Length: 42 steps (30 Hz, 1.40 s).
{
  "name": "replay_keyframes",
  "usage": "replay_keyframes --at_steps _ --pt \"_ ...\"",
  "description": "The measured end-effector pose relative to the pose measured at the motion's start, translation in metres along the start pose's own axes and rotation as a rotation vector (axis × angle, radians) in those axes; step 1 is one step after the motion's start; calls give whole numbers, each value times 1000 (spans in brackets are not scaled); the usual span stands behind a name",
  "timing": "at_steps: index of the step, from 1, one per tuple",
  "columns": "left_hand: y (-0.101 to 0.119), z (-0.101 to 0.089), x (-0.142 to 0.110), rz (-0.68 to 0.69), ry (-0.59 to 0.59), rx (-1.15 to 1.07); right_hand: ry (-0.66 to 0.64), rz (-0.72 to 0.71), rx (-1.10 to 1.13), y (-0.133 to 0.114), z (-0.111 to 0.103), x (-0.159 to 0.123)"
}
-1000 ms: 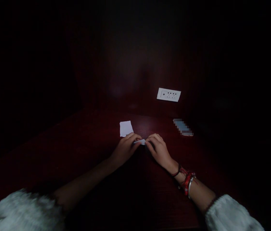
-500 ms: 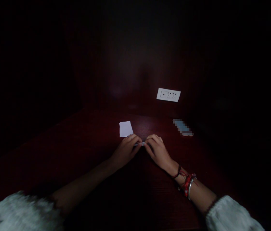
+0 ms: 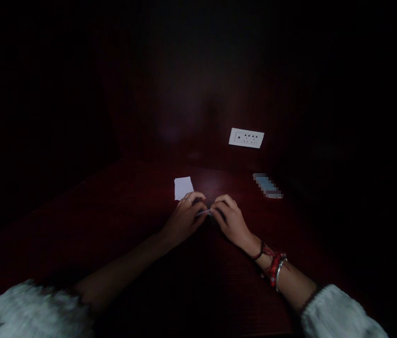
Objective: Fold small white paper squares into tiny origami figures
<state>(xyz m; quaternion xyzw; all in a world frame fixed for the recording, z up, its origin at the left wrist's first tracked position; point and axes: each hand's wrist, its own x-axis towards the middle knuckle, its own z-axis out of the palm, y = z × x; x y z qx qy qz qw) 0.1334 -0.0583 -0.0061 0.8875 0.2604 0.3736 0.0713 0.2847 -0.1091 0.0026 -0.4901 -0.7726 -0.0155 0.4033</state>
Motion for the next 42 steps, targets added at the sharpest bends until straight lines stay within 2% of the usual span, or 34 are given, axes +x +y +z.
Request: replay_keyframes --at_steps 12,22,31,36,42 --pt "3 -4 0 3 10 4 23 37 95 1 -1 0" --pt "-2 -3 1 -20 48 14 38 49 70 1 -1 -1" --pt "1 -4 0 24 -4 43 33 49 22 5 6 0" --pt "-1 -6 0 -9 26 28 53 93 -19 10 8 -1" --pt "0 -10 1 -20 83 36 95 97 43 8 3 -1"
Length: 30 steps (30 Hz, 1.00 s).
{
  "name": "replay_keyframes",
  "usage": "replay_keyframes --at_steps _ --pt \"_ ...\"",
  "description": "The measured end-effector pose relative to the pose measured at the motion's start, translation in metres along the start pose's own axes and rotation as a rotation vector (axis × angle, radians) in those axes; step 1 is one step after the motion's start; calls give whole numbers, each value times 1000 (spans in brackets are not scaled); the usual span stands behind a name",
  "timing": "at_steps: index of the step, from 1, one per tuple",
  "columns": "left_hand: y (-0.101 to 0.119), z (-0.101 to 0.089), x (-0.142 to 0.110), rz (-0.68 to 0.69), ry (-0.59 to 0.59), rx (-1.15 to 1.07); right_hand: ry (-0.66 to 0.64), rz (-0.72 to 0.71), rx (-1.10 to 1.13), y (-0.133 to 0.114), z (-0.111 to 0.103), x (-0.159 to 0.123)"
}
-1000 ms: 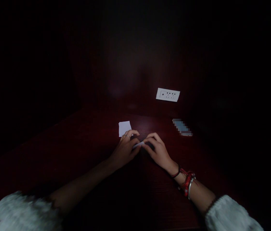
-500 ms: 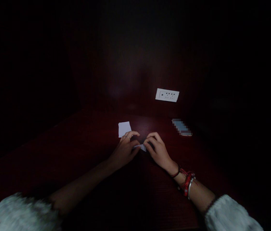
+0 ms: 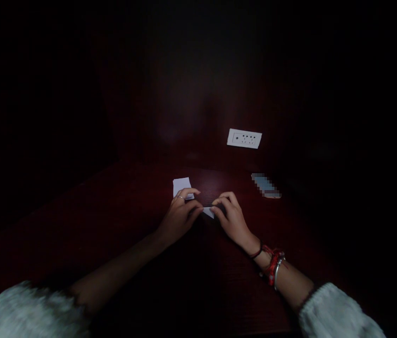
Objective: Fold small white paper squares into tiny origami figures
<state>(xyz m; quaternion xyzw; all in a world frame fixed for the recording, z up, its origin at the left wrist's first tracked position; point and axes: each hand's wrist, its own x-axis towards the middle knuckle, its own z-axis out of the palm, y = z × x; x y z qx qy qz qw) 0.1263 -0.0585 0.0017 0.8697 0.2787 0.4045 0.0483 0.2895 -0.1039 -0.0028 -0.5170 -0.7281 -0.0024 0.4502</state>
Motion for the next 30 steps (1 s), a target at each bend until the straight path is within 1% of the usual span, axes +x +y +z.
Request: replay_keyframes --at_steps 3,5,12,19,30 --pt "0 -2 1 -8 22 31 0 -20 29 1 1 0" --pt "-1 -1 1 -3 16 43 -11 -24 18 3 2 0" --pt "-6 4 1 18 -12 31 -65 -50 -122 8 4 -2" --pt "-8 2 1 24 -15 28 -166 -89 -182 6 1 -2" --pt "-7 4 1 31 -30 -1 -123 -109 -239 4 0 -2"
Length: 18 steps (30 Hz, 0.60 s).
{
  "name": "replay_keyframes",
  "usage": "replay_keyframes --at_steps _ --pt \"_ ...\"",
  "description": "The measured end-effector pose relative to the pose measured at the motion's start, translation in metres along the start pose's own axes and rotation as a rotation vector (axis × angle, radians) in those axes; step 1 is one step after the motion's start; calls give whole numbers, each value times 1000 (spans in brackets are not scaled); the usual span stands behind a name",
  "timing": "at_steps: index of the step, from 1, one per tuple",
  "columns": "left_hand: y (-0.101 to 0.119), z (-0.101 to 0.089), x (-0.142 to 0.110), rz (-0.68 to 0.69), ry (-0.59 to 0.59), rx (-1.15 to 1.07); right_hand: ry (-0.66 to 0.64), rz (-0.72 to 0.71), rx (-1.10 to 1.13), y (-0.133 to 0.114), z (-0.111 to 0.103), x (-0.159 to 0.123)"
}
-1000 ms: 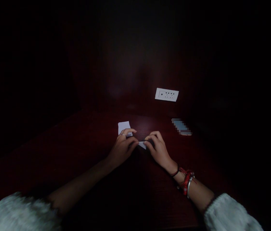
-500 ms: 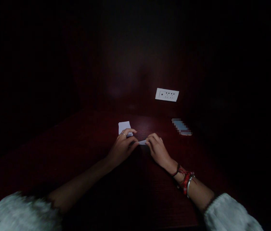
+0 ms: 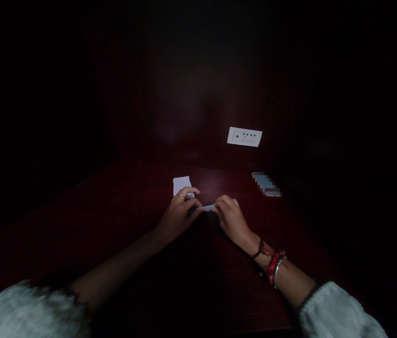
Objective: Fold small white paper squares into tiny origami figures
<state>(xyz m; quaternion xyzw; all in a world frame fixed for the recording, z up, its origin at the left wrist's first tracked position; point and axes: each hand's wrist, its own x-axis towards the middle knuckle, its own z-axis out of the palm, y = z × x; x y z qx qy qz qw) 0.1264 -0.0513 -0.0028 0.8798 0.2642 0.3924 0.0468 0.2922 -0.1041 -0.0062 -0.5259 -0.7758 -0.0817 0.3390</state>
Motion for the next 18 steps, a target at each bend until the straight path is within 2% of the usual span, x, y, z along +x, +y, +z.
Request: replay_keyframes --at_steps 18 --pt "-2 1 -2 38 -42 29 32 12 43 0 -1 1"
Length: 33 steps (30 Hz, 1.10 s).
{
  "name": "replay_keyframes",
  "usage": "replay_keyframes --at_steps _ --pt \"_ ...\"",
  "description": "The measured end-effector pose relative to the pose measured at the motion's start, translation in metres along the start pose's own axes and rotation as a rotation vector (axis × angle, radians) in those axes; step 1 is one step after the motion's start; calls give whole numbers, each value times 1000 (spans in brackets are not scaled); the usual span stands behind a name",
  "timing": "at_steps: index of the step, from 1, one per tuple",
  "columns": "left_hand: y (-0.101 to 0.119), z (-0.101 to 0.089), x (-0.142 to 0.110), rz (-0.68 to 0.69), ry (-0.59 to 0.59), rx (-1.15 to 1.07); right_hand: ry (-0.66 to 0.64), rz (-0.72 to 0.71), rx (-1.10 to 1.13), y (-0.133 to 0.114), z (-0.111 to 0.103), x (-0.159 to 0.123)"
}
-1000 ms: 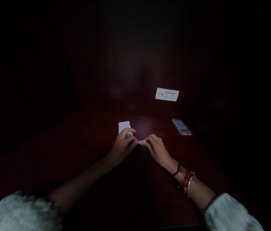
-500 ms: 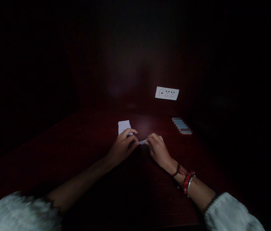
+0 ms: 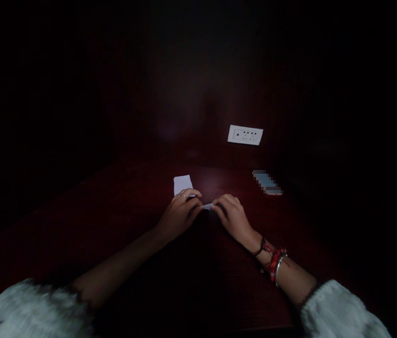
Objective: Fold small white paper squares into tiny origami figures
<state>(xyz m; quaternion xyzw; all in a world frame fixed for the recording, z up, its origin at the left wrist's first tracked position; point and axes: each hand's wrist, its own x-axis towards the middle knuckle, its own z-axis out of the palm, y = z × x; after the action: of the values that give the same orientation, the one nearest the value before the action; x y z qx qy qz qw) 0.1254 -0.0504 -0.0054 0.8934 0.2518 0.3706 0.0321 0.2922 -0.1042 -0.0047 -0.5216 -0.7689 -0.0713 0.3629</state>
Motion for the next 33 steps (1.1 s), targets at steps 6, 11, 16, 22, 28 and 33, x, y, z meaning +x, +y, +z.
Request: replay_keyframes --at_steps 6,11,16,22,28,33 --pt "4 -1 0 3 -7 -5 -13 -6 -12 -4 -2 1" --pt "7 -1 0 3 -8 -25 -50 -29 4 -7 -3 1" --pt "9 -1 1 8 4 -43 -18 -29 32 -9 -5 1" --pt "9 0 0 15 -35 -35 -47 -53 45 -10 -4 1" --pt "10 0 -1 0 -55 -42 -52 -17 52 -11 -2 1" --pt "11 -1 0 17 -28 -59 -48 -12 68 -8 -1 1"
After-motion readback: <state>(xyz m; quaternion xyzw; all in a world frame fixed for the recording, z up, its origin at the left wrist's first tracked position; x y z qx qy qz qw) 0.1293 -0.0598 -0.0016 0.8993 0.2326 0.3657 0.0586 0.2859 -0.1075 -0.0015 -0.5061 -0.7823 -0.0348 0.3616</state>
